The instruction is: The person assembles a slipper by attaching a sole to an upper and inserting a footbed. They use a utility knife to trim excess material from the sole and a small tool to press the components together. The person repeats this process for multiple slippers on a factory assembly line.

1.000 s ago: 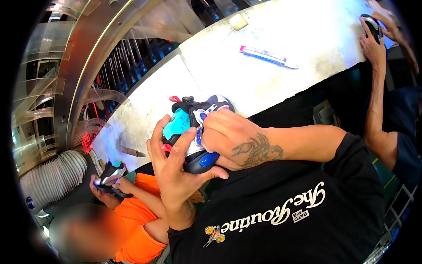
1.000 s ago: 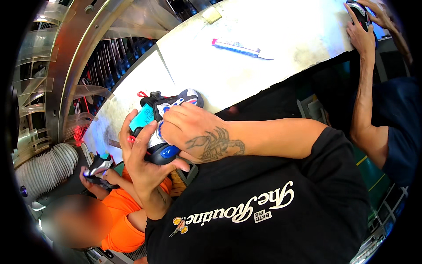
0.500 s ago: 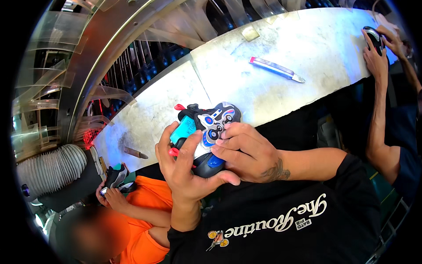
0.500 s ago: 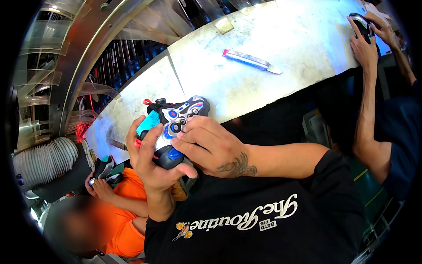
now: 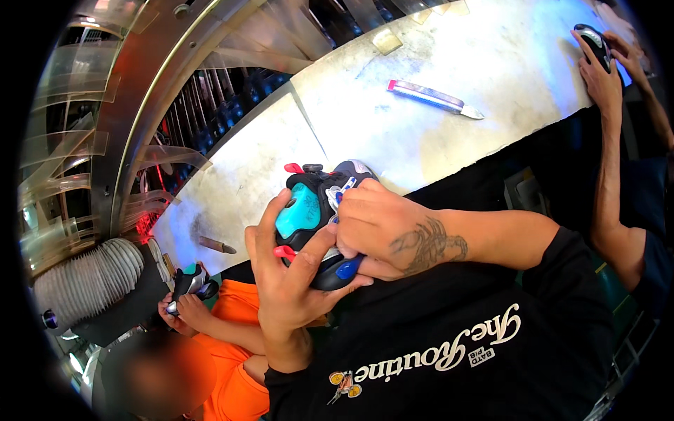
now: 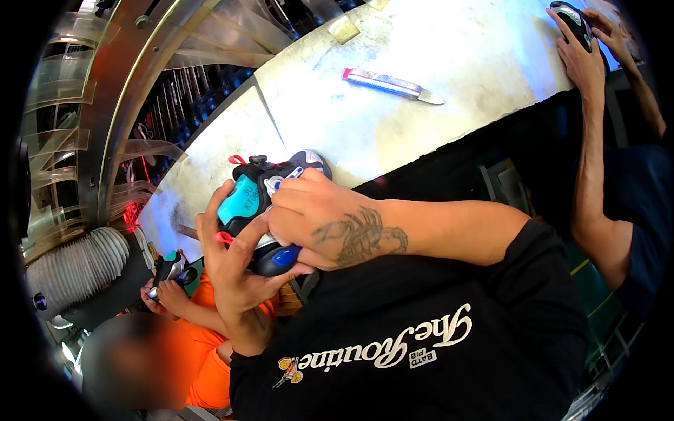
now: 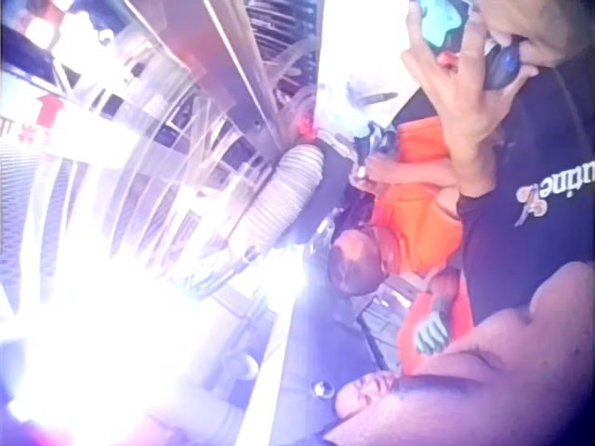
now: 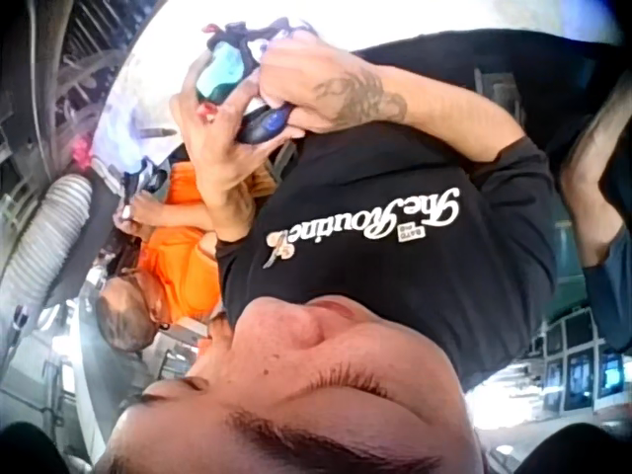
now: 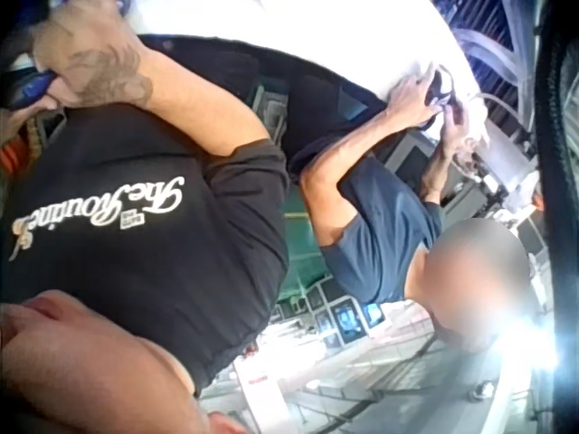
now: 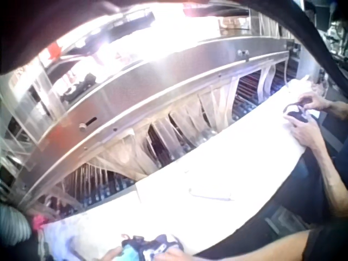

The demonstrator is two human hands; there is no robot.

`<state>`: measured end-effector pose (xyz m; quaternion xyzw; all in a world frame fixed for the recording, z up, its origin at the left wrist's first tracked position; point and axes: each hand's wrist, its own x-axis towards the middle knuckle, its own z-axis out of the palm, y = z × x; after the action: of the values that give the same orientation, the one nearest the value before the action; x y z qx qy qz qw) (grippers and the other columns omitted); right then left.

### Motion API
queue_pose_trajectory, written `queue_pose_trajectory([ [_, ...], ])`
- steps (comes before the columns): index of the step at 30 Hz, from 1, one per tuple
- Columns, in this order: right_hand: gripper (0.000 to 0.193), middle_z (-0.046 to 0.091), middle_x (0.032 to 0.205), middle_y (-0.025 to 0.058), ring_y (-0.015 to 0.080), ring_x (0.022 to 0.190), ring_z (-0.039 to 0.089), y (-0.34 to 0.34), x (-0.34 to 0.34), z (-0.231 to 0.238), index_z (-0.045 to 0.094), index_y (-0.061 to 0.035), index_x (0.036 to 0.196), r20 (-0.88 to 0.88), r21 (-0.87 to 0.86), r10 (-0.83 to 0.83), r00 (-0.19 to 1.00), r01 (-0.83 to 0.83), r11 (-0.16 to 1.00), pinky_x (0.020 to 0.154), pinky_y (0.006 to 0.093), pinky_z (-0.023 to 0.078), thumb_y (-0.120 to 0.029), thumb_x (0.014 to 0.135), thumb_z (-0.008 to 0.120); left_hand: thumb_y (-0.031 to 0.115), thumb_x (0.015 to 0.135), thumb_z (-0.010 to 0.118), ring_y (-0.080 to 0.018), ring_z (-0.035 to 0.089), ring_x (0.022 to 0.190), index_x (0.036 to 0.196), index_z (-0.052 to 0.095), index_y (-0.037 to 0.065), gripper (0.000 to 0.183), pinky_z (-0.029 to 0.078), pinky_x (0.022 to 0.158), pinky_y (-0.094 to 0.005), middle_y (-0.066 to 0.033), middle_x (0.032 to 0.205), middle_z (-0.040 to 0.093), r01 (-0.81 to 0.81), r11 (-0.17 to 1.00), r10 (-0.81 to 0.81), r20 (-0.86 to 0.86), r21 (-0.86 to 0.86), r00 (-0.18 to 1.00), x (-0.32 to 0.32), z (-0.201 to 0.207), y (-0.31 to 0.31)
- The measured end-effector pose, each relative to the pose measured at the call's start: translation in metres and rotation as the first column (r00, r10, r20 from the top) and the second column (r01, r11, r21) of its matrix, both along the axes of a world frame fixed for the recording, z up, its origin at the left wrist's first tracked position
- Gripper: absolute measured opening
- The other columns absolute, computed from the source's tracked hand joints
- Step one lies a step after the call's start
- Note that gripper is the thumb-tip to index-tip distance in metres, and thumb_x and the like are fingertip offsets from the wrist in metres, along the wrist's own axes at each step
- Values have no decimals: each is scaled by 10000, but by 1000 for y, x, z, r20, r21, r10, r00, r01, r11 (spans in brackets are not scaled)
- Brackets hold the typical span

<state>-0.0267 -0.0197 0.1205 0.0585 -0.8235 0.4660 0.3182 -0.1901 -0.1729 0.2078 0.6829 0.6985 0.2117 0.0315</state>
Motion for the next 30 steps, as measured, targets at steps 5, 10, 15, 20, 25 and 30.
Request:
queue_pose_trajectory([
  [5,509,632,1043,70,306,994,643,-5,-6,-4,659,-92,1065,-49,-207,-155,987,142,968,872,447,504,-210,659,943,368,553,1082,-448,638,1252,1231,808,173,757,540,987,-493,-365,1525,561,-56,998,51,119,40,992,-6,-2,-12],
  [10,607,649,1170,96,317,1112,647,-9,-14,-6,698,-60,1180,-76,-81,-360,930,355,932,989,483,523,-209,652,958,263,609,1047,-504,613,1354,1246,778,103,709,556,1072,-543,-403,1526,532,-111,992,97,184,68,978,-14,-14,-23],
  [15,387,649,1239,124,371,1261,636,-18,-22,-30,704,-44,1098,-104,-64,-236,966,231,971,1096,554,506,-86,745,858,231,663,1007,-511,593,1411,1369,729,7,791,562,1092,-528,-447,1543,503,-181,983,182,103,-21,978,-17,-8,-37],
  [20,344,643,1262,177,388,1265,645,-17,-34,-23,680,-20,1017,-36,-28,-147,988,146,989,1097,542,506,-106,736,859,198,600,1061,-452,598,1430,1489,691,45,975,582,1071,-481,-361,1645,458,-390,913,395,21,-120,919,3,-7,-44],
  [25,372,652,1327,189,432,1302,666,-15,-38,-22,655,-26,968,9,16,-112,994,112,994,1066,562,551,-53,685,895,196,564,1089,-417,651,1334,1456,720,61,974,589,1055,-473,-316,1535,564,-396,918,396,24,-26,918,-3,-24,-52],
  [30,587,649,1422,194,391,1308,668,-10,-38,-30,673,-9,1180,57,-10,-103,993,103,995,1073,540,551,-141,681,952,188,573,1087,-400,670,1301,1414,752,71,912,591,1046,-462,-307,1506,583,-393,919,391,67,31,918,-9,-35,-59],
])
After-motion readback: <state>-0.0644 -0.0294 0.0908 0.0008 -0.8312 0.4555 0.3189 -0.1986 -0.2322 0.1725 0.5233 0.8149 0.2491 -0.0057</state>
